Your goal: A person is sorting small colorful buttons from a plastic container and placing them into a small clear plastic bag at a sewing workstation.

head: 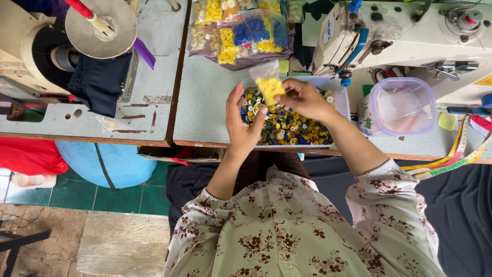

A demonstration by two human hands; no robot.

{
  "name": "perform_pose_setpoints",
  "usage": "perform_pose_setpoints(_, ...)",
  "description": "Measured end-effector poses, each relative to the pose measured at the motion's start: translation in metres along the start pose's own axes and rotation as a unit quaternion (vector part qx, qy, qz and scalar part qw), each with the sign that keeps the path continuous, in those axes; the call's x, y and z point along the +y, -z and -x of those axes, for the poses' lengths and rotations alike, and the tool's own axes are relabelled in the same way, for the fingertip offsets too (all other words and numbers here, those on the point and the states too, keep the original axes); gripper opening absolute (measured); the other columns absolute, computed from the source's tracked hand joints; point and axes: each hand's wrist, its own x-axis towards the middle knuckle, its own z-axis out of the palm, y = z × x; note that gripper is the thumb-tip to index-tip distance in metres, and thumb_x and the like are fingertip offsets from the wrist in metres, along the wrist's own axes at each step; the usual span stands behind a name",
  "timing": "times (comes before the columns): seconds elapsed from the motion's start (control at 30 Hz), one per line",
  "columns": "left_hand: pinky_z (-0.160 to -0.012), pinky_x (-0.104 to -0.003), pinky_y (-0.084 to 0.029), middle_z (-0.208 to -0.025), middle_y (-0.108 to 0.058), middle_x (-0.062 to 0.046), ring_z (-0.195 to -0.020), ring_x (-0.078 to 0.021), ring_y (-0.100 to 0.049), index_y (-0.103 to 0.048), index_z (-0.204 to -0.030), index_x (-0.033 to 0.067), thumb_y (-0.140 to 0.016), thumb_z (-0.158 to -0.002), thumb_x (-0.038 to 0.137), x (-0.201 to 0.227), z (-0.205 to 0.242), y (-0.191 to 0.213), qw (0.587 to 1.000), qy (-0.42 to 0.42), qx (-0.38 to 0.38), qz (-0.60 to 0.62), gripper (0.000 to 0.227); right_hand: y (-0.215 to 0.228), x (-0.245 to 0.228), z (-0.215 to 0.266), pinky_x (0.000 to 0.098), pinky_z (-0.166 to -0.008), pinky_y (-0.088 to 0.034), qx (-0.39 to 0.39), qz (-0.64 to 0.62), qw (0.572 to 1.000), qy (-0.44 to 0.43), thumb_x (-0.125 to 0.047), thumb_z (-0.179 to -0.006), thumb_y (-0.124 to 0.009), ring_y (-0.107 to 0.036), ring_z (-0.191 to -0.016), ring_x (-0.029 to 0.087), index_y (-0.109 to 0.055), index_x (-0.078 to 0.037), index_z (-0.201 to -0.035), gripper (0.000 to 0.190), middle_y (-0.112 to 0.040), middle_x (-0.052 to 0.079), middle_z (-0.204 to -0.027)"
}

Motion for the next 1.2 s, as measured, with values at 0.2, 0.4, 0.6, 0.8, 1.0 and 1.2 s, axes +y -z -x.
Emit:
perform_pose_setpoints(0.2, -0.103, -0.043, -0.053, -0.131, -0.058, -0.008, -0.125, -0.0305, -0.06, -0.061, -0.136, 0.0095, -0.072, -0.096, 0.006, 0.001, -0.001, 0.002, 0.995, -0.06, 0.029, -0.079, 0.041, 0.018, -0.016, -0.041, 0.0352, -0.077, -0.066, 0.098, -0.071, 0.992, -0.034, -0.013, -0.103, -0.069, -0.069, -0.086, 0.025, -0.055, 0.008, -0.13, 0.037, -0.059, 0.019, -0.101)
perform_pose_setpoints(0.4, -0.107, -0.043, -0.053, -0.128, -0.066, -0.012, -0.123, -0.0305, -0.063, -0.058, -0.133, 0.0074, -0.067, -0.1, 0.008, -0.003, 0.001, 0.003, 0.989, -0.046, -0.03, -0.14, 0.034, 0.023, 0.02, -0.116, 0.0283, -0.076, -0.066, 0.18, -0.026, 0.975, -0.131, -0.026, -0.1, -0.067, -0.074, -0.084, 0.018, -0.034, 0.005, -0.15, 0.068, -0.066, 0.012, -0.097)
perform_pose_setpoints(0.6, -0.105, -0.042, -0.053, -0.128, -0.067, -0.012, -0.121, -0.03, -0.063, -0.058, -0.133, 0.0061, -0.061, -0.099, -0.002, -0.002, 0.0, 0.004, 0.986, -0.045, -0.047, -0.153, 0.034, 0.031, 0.063, -0.162, 0.0266, -0.071, -0.068, 0.21, -0.029, 0.966, -0.145, -0.025, -0.1, -0.068, -0.074, -0.076, 0.015, -0.039, 0.004, -0.148, 0.064, -0.066, 0.011, -0.092)
perform_pose_setpoints(0.8, -0.103, -0.043, -0.056, -0.132, -0.064, -0.011, -0.124, -0.0315, -0.062, -0.053, -0.138, 0.0092, -0.056, -0.1, -0.009, -0.008, 0.004, 0.004, 0.988, -0.046, -0.05, -0.138, 0.043, 0.047, 0.075, -0.187, 0.0277, -0.085, -0.068, 0.243, -0.063, 0.951, -0.178, -0.016, -0.097, -0.07, -0.076, -0.091, 0.018, -0.022, -0.004, -0.157, 0.078, -0.068, 0.014, -0.109)
perform_pose_setpoints(1.0, -0.102, -0.043, -0.055, -0.134, -0.063, -0.011, -0.125, -0.0327, -0.061, -0.053, -0.139, 0.0096, -0.052, -0.097, -0.013, -0.007, 0.004, 0.004, 0.988, -0.033, -0.061, -0.139, 0.048, 0.036, 0.064, -0.182, 0.0308, -0.081, -0.061, 0.13, 0.142, 0.951, -0.243, -0.03, -0.099, -0.068, -0.065, -0.12, 0.025, -0.026, -0.008, -0.158, 0.076, -0.03, 0.01, -0.165)
perform_pose_setpoints(1.2, -0.099, -0.042, -0.056, -0.135, -0.063, -0.013, -0.126, -0.0329, -0.061, -0.051, -0.142, 0.0103, -0.05, -0.097, -0.014, -0.009, 0.005, 0.005, 0.989, -0.029, -0.065, -0.132, 0.052, -0.017, -0.069, -0.149, 0.0434, -0.111, -0.048, 0.026, 0.383, 0.886, -0.262, -0.017, -0.103, -0.06, -0.04, -0.141, 0.046, -0.013, -0.019, -0.164, 0.077, 0.001, 0.02, -0.167)
